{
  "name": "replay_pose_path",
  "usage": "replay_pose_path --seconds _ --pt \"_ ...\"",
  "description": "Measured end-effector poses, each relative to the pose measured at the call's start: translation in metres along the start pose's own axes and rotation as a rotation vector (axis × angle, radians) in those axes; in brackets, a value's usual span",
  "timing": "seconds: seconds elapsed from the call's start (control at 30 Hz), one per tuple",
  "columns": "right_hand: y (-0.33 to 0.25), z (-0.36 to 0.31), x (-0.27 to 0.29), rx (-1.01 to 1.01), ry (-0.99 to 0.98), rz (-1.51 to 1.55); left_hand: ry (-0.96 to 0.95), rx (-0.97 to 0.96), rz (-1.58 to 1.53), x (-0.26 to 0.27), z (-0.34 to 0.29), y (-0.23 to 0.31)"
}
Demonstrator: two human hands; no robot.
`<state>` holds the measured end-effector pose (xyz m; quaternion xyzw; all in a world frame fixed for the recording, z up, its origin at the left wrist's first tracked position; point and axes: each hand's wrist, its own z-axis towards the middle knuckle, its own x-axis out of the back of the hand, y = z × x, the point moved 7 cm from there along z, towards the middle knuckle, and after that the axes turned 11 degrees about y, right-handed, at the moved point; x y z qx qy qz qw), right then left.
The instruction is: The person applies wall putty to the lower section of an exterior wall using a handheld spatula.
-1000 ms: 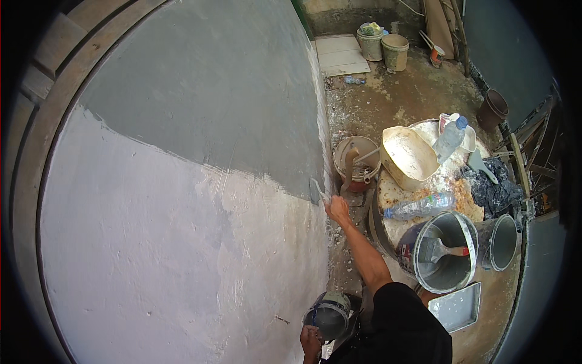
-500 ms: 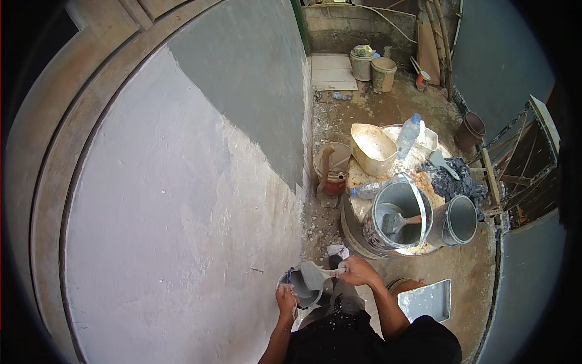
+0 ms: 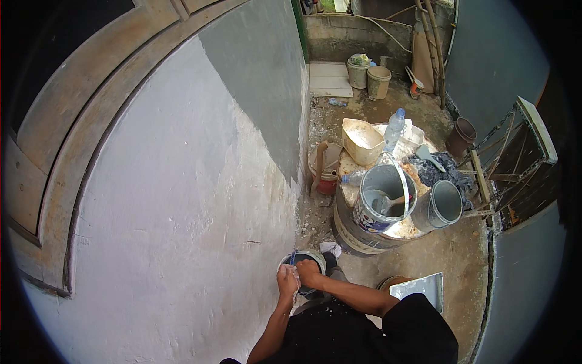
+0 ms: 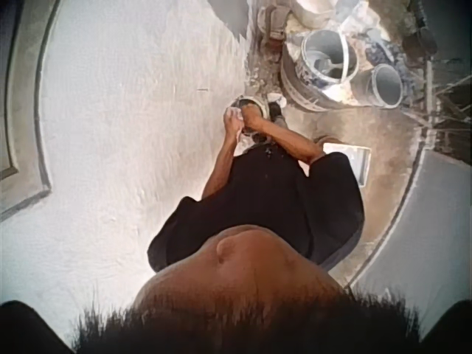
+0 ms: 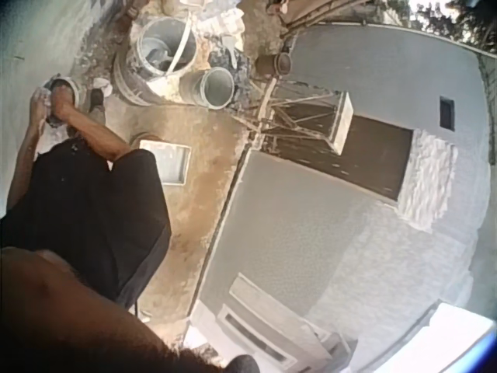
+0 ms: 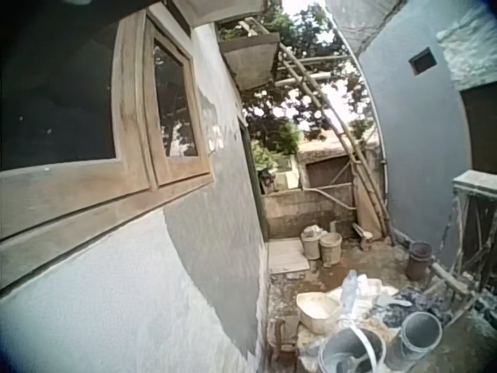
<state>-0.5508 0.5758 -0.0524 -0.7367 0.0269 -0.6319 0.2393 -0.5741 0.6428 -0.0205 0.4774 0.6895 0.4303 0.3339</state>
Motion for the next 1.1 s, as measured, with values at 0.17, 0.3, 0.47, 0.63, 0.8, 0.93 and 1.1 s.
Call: replay_pose_path --seconds 0.17,0.3,0.47,0.63,0.8,0.93,1.1 --pt "-0.011 -0.001 0.016 0.02 0.022 0.033 0.031 0.019 -0.01 0.009 -0.001 -0.001" --pt "-0.007 -0.004 0.008 0.001 -0.011 -0.038 0.002 0.033 -0.012 0.003 0.0 0.01" --pt "-0.013 -0.012 0.036 0.051 0.093 0.013 0.05 -0.064 0.063 0.022 0.018 0.003" --pt "-0.004 -0.009 0.045 0.041 0.073 0.068 0.028 -0.068 0.097 0.019 0.031 -0.002" --pt "0.008 0.005 0.051 0.044 0.004 0.053 0.063 -0.075 0.139 0.013 0.045 0.002" --pt "0.02 0.014 0.057 0.031 0.068 0.109 0.078 -0.066 0.098 0.011 0.059 0.007" --pt "0.028 0.024 0.06 0.019 -0.006 0.114 0.086 0.005 0.123 0.008 0.068 0.005"
